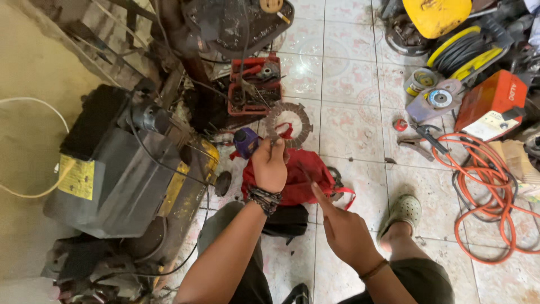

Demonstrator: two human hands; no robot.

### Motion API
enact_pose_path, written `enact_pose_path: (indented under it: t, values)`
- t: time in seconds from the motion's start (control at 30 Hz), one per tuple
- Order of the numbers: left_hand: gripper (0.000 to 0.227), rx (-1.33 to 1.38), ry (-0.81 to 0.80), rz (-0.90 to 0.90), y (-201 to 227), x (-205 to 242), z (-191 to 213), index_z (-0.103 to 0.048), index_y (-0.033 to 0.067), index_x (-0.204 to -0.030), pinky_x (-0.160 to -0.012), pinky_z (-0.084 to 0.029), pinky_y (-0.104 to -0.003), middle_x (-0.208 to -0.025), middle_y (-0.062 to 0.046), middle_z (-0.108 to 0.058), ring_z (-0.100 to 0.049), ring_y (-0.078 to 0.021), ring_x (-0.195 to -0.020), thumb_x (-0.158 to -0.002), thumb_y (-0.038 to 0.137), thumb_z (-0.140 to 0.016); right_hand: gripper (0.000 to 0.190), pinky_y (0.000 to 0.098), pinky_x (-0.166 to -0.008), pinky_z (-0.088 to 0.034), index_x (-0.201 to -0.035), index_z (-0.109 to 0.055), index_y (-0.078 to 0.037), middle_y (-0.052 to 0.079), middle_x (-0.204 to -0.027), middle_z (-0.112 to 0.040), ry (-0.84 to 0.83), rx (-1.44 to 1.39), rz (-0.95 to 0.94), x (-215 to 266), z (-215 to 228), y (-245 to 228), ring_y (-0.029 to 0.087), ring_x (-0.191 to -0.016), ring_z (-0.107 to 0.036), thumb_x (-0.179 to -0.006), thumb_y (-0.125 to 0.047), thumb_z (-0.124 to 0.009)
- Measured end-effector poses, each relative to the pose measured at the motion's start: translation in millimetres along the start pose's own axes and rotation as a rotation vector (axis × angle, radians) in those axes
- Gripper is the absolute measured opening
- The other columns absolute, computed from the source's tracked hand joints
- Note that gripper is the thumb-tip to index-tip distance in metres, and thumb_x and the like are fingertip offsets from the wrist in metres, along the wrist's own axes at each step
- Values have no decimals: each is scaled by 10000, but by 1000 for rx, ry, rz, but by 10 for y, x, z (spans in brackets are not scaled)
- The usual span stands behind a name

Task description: The person holds a circular metal component with a red cloth and uses a metal rod to tap and adjust the segments of the ring. The person rotates the component while repeatedly tapping it with the rod to align or separate the segments.

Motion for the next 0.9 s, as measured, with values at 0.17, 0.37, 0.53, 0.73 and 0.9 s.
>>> enact_pose_path:
  t: [0.17, 0.37, 0.53, 0.73, 0.9]
  values:
    - [341, 106, -109, -16, 22, -40, 41, -499, 132, -756, -631, -447, -365, -646, -21, -497, -526, -173, -616, -1032, 330, -528, 684, 367, -499, -394, -1615, -281, -252, 37, -502, -468, 176, -96, -1, -3, 49, 79, 223, -431, -457, -959, -139, -439]
    - [263, 242, -302, -22, 107, 107, -87, -628, 103, -912, -637, -438, -284, -782, -21, -641, -546, -120, -691, -1042, 311, -535, 588, 287, -512, -356, -1603, -294, -113, -39, -622, -496, 538, -347, 42, -97, 20, 106, 108, -502, -400, -1044, -222, -437]
    - [221, 227, -245, -42, 231, 261, -118, -668, 73, -868, -656, -477, -221, -768, -56, -706, -642, -109, -734, -1044, 175, -581, 556, 321, -524, -522, -1511, -410, 70, 137, -785, -724, 885, -267, 290, -181, -233, 426, 258, -612, -668, -976, -39, -512]
    - [245, 34, -243, -230, 477, 437, 21, -688, 50, -854, -699, -526, -283, -737, -71, -679, -616, -133, -740, -1046, 154, -575, 514, 384, -611, -599, -1515, -505, -92, 170, -1041, -767, 742, 78, 311, -109, 68, -125, 298, -773, -755, -1004, -145, -509]
    - [130, 318, -214, 28, -95, 326, -6, -690, 98, -892, -694, -541, -222, -864, -50, -739, -686, -120, -794, -997, 172, -668, 592, 333, -524, -508, -1561, -387, -34, 105, -702, -681, 777, -279, 237, 32, -19, -126, 258, -576, -648, -993, -95, -543]
Point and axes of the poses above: each hand's wrist, its own x-axis away from the middle knuckle, its own z-axis out of the back of the hand, y = z × x, the point moved 1 cm from there along -x, towards the middle knuckle
